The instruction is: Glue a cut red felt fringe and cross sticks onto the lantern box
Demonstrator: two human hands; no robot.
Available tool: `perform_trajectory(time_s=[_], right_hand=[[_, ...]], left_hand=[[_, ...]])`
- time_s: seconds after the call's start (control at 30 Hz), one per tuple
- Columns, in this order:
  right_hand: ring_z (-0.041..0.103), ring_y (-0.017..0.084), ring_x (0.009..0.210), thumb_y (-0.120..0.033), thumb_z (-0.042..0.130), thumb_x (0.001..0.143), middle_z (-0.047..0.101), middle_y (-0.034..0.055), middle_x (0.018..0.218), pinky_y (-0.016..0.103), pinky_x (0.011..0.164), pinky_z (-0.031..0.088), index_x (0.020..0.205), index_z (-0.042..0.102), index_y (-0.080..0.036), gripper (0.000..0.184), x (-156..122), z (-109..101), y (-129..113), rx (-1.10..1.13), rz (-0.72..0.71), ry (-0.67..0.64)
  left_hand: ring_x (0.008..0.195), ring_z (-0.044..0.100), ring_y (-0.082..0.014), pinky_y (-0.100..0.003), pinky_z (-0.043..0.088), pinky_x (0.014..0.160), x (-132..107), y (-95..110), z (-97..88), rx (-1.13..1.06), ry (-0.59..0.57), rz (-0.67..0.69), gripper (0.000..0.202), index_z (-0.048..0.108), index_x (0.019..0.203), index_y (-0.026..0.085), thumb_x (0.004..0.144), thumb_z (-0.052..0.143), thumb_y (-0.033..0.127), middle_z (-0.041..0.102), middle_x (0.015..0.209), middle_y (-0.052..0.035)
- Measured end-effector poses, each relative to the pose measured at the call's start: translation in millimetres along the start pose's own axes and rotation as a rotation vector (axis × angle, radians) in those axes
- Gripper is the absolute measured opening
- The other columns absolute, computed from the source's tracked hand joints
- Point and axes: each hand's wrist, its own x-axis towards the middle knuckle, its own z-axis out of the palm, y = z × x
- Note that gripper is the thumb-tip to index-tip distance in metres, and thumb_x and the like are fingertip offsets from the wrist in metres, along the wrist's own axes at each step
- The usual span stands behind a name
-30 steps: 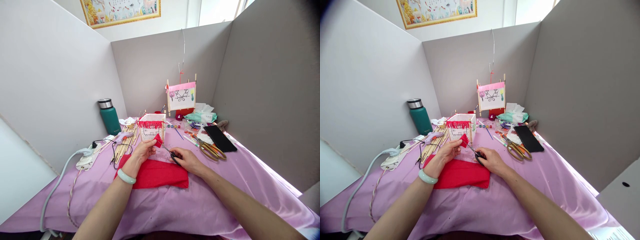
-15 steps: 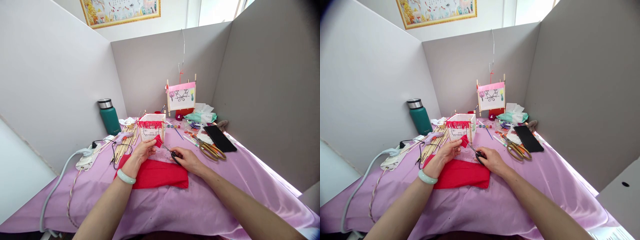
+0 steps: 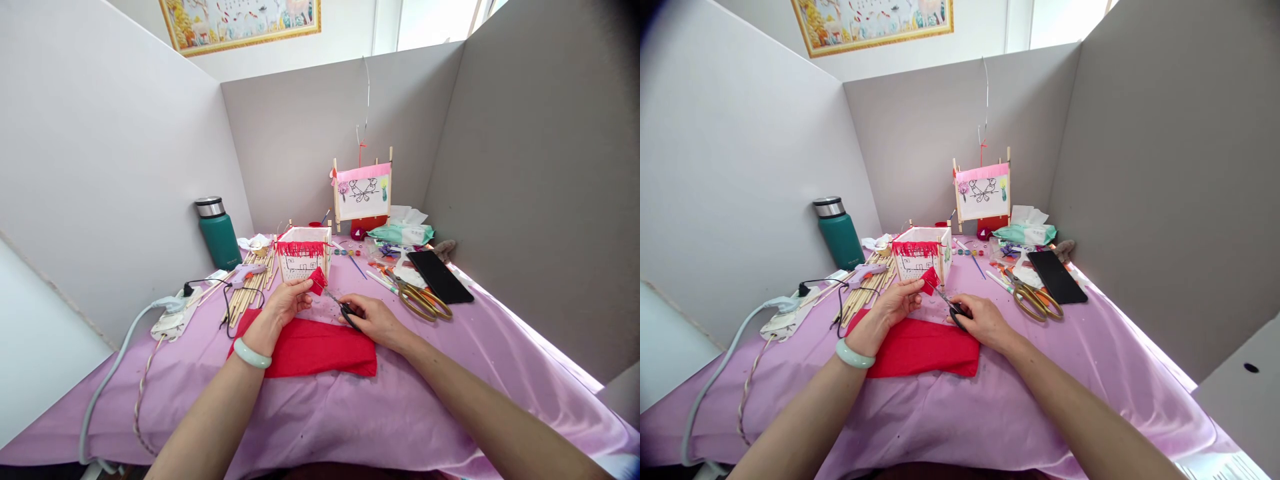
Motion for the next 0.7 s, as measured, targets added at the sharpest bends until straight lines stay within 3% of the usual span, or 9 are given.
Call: perform_trajectory(time_s=[0.7], right_hand=[[0.05,0.011,0.059,-0.036,0.06,0.081,0.063,0.0007,0.073,0.02,0.055,0.034,0.106,0.064,-0.02,0.031,0.9,-1.8,-1.9,-0.049,-0.007,0.012]], left_hand=[[0.043,0.054,-0.0087,-0.017,0.042,0.043,-1.3,1.1,1.6,0.03,-0.006,-0.01,0.003,0.066,0.074,0.013,0.075,0.069,0.014,0.059,0.053,-0.0004]])
